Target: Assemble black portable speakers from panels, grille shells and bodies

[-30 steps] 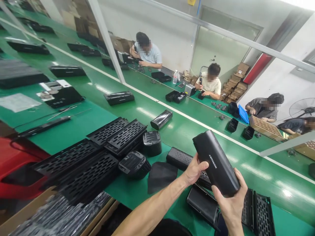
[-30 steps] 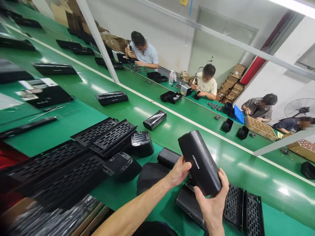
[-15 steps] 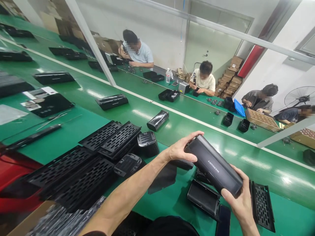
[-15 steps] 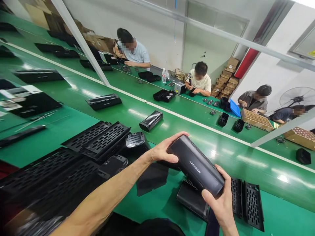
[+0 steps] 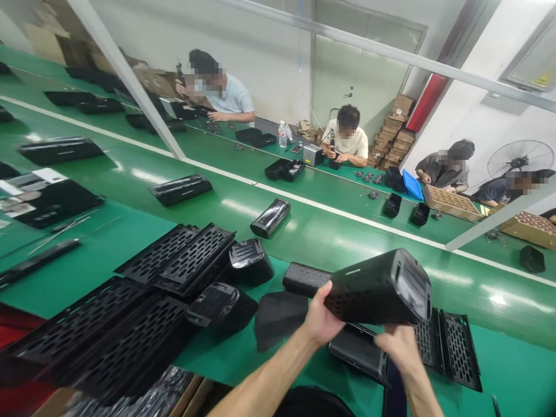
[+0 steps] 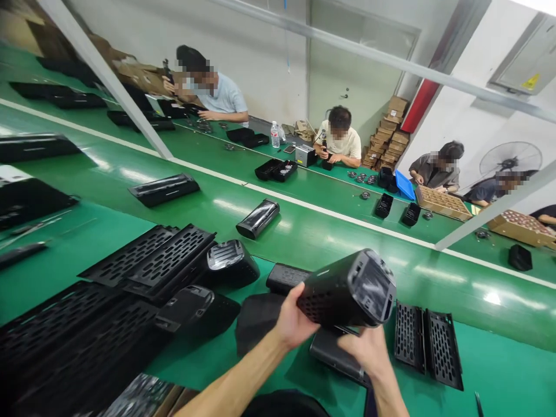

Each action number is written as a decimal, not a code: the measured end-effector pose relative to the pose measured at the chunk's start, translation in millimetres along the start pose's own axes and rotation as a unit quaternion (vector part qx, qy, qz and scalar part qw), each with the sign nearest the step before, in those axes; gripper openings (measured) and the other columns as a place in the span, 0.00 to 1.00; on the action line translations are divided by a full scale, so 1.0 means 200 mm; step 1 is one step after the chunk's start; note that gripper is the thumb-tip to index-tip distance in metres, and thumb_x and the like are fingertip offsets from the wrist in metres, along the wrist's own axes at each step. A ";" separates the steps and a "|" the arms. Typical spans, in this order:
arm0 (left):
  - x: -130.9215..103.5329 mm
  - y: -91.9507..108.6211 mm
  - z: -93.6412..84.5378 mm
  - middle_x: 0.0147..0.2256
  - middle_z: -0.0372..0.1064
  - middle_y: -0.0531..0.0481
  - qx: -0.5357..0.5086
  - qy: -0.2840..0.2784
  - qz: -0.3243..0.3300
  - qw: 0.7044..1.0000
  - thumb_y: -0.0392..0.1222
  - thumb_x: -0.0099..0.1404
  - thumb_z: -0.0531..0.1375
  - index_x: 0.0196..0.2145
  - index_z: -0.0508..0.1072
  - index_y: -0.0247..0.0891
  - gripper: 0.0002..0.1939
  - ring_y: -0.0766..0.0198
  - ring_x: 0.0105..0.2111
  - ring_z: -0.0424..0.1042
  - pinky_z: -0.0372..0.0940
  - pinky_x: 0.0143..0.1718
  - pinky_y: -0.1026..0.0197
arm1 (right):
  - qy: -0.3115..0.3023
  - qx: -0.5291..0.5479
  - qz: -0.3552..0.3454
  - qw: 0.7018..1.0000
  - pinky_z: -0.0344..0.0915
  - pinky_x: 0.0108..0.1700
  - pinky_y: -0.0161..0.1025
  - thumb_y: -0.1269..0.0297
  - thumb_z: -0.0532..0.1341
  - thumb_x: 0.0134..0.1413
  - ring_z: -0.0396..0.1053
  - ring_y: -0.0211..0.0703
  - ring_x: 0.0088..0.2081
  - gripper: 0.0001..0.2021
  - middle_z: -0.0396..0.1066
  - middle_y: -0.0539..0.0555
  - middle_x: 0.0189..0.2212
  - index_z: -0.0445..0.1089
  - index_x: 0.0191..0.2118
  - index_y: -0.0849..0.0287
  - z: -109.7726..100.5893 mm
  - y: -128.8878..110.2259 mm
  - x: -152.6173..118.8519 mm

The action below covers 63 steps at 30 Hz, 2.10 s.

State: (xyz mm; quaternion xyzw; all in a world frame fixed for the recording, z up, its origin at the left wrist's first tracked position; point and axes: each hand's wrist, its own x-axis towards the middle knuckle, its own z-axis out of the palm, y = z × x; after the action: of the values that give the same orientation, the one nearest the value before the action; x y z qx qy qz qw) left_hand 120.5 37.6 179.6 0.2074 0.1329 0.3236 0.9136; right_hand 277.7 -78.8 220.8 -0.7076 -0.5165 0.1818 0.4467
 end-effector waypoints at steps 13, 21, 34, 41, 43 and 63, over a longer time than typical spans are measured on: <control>-0.10 0.31 0.00 0.64 0.59 0.38 0.456 -0.055 0.102 0.882 0.53 0.50 0.75 0.64 0.66 0.41 0.47 0.39 0.62 0.61 0.54 0.66 0.43 | -0.131 -0.230 -0.055 0.963 0.67 0.58 0.62 0.59 0.73 0.41 0.68 0.66 0.58 0.48 0.69 0.60 0.60 0.59 0.70 0.45 -0.18 -0.10 0.00; -0.15 0.25 -0.06 0.52 0.68 0.44 0.372 -0.009 0.113 0.921 0.55 0.52 0.72 0.63 0.64 0.42 0.44 0.52 0.47 0.68 0.66 0.48 0.57 | -0.024 0.033 0.086 0.995 0.60 0.65 0.59 0.41 0.68 0.52 0.61 0.63 0.66 0.44 0.60 0.62 0.67 0.54 0.70 0.51 -0.20 0.08 -0.19; -0.13 0.19 -0.13 0.57 0.68 0.43 0.366 0.030 0.054 0.929 0.56 0.57 0.68 0.63 0.64 0.43 0.40 0.46 0.54 0.67 0.61 0.56 0.52 | 0.021 0.132 0.183 0.974 0.68 0.56 0.52 0.42 0.70 0.47 0.70 0.59 0.54 0.36 0.69 0.60 0.57 0.64 0.59 0.53 -0.12 0.13 -0.21; -0.16 0.19 -0.14 0.52 0.72 0.42 0.343 0.139 -0.032 0.928 0.58 0.56 0.69 0.53 0.72 0.38 0.32 0.46 0.53 0.69 0.62 0.54 0.52 | -0.038 0.311 0.317 0.895 0.64 0.61 0.53 0.41 0.70 0.52 0.69 0.56 0.59 0.41 0.67 0.57 0.62 0.56 0.68 0.46 -0.06 0.11 -0.28; -0.18 0.17 -0.14 0.49 0.74 0.43 0.333 0.199 -0.097 0.917 0.61 0.56 0.68 0.49 0.73 0.38 0.30 0.47 0.52 0.70 0.63 0.52 0.54 | 0.002 0.338 0.345 0.875 0.65 0.60 0.52 0.44 0.72 0.49 0.70 0.57 0.59 0.41 0.71 0.56 0.58 0.58 0.66 0.45 -0.02 0.11 -0.32; -0.29 0.14 -0.19 0.57 0.72 0.42 0.325 0.098 -0.223 0.914 0.55 0.54 0.70 0.66 0.63 0.40 0.45 0.45 0.61 0.66 0.58 0.61 0.50 | 0.141 0.430 0.466 0.760 0.72 0.48 0.44 0.50 0.79 0.38 0.78 0.53 0.46 0.34 0.80 0.52 0.43 0.71 0.52 0.49 0.07 0.09 -0.56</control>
State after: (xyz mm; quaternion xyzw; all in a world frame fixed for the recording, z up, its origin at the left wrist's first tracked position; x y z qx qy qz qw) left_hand 47.1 31.0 166.2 0.4250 0.3620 0.0688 0.8268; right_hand 232.6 -174.4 176.4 -0.6124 0.0784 0.4683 0.6321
